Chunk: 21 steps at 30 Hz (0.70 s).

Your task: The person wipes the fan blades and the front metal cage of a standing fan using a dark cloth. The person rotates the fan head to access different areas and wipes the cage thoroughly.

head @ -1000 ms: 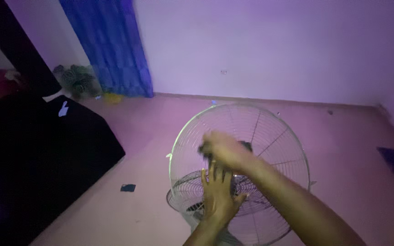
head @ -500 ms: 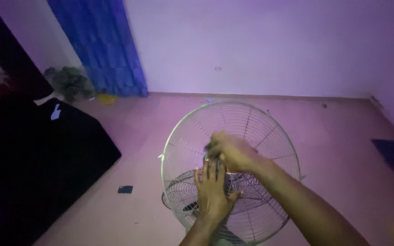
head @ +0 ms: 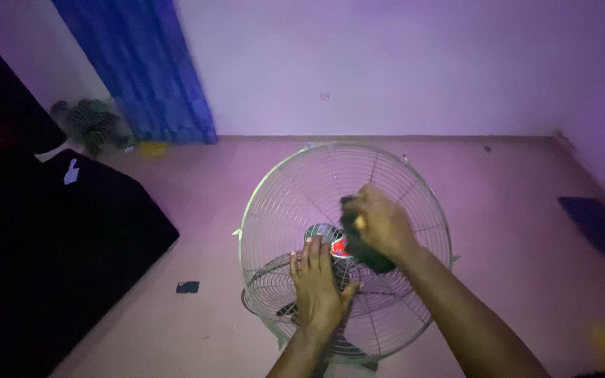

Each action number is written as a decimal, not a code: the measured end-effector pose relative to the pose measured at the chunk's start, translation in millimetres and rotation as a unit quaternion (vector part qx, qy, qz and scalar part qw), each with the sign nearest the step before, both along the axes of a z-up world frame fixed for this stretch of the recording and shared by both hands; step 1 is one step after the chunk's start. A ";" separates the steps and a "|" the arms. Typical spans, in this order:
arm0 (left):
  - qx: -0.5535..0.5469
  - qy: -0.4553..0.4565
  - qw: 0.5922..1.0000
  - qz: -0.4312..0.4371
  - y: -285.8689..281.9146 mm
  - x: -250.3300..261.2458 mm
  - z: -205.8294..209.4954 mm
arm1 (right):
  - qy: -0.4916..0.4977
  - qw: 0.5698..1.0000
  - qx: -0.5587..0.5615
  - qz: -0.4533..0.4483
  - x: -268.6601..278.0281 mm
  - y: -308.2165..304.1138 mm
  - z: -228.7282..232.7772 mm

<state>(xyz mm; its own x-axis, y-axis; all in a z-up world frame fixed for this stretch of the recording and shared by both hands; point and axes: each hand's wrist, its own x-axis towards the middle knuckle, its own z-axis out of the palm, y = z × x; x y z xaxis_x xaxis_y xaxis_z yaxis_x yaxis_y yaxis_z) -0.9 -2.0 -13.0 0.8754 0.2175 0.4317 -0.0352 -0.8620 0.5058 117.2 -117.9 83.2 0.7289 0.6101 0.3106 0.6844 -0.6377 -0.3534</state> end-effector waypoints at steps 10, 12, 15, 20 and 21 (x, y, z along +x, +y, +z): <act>0.012 -0.020 1.000 -0.009 3.5 -11.3 3.2 | -0.055 0.991 0.087 -0.082 -25.3 -19.7 -40.8; 0.010 0.006 1.000 -0.007 2.1 -5.2 11.4 | -0.035 0.987 0.104 -0.121 -21.0 -23.4 -35.9; 0.053 0.172 0.983 0.022 1.3 4.1 18.5 | 0.005 0.996 0.072 -0.058 -51.2 -13.6 -51.1; 0.043 0.090 0.995 0.006 7.7 -2.9 17.9 | -0.034 0.974 0.169 -0.148 -37.1 -35.4 -62.7; 0.035 0.050 0.998 -0.002 7.3 -3.5 17.5 | -0.022 0.968 0.167 -0.186 -32.6 -37.8 -64.9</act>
